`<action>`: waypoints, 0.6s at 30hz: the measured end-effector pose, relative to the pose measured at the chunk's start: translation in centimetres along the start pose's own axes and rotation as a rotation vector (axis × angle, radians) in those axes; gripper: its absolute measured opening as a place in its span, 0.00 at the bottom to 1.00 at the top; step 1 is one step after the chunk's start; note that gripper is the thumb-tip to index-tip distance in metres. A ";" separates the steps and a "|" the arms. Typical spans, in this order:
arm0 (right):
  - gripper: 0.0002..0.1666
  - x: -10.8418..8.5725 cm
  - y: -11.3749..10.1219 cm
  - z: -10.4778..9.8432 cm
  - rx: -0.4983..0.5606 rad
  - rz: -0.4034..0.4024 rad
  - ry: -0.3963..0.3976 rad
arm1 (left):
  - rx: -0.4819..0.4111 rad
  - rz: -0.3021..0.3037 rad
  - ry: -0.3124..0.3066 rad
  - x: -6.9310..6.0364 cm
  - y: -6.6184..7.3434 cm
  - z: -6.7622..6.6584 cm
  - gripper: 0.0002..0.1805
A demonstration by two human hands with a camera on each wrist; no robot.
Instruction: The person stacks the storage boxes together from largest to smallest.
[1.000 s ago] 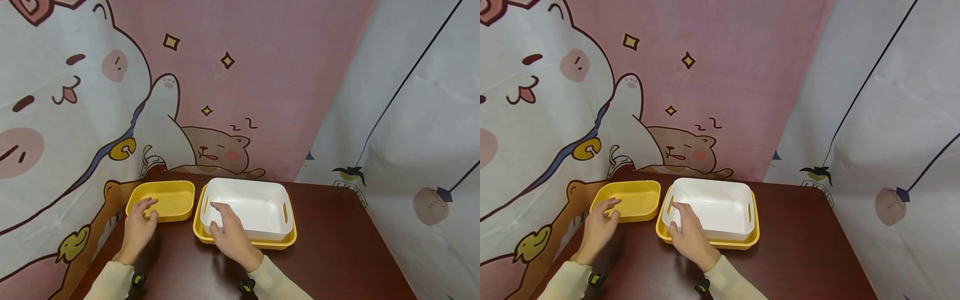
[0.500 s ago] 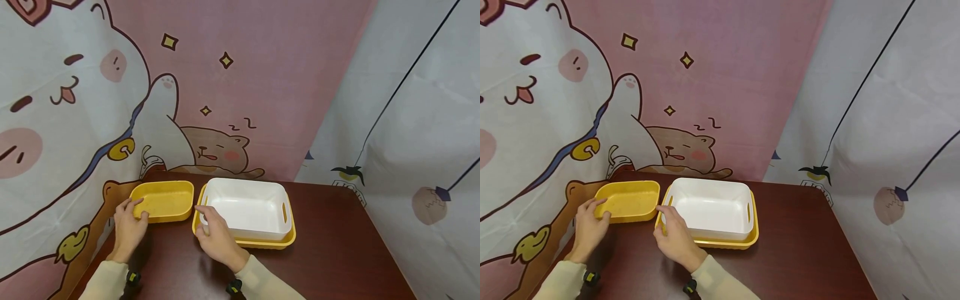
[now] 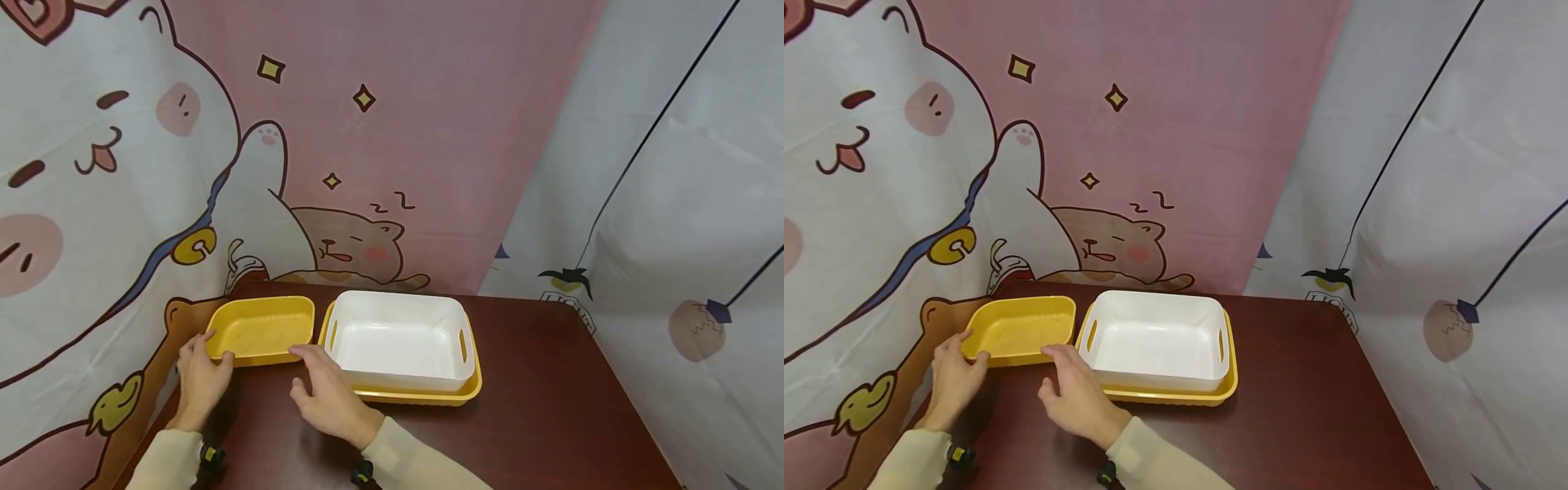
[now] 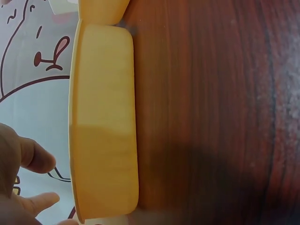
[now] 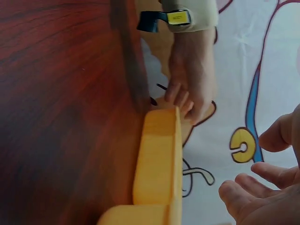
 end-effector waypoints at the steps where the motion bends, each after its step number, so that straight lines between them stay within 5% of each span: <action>1: 0.33 0.1 0.0 0.3 -0.008 0.000 -0.006 | 0.003 -0.005 -0.006 0.1 -0.1 0.0 0.38; 11: 0.36 0.9 0.5 2.4 -0.088 0.054 -0.085 | 0.026 -0.019 -0.053 0.8 -0.7 -0.5 0.42; 18: 0.41 1.5 0.7 3.1 -0.029 0.145 -0.101 | 0.040 -0.042 -0.087 1.0 -1.1 -0.8 0.45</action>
Point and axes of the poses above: each hand's wrist, its own x-axis towards the middle knuckle, its own z-axis out of the palm, y = z × x, the point moved 2 cm from there along x, towards the middle knuckle, and after that the axes turned 6 degrees about -x, right-handed, at the moved point
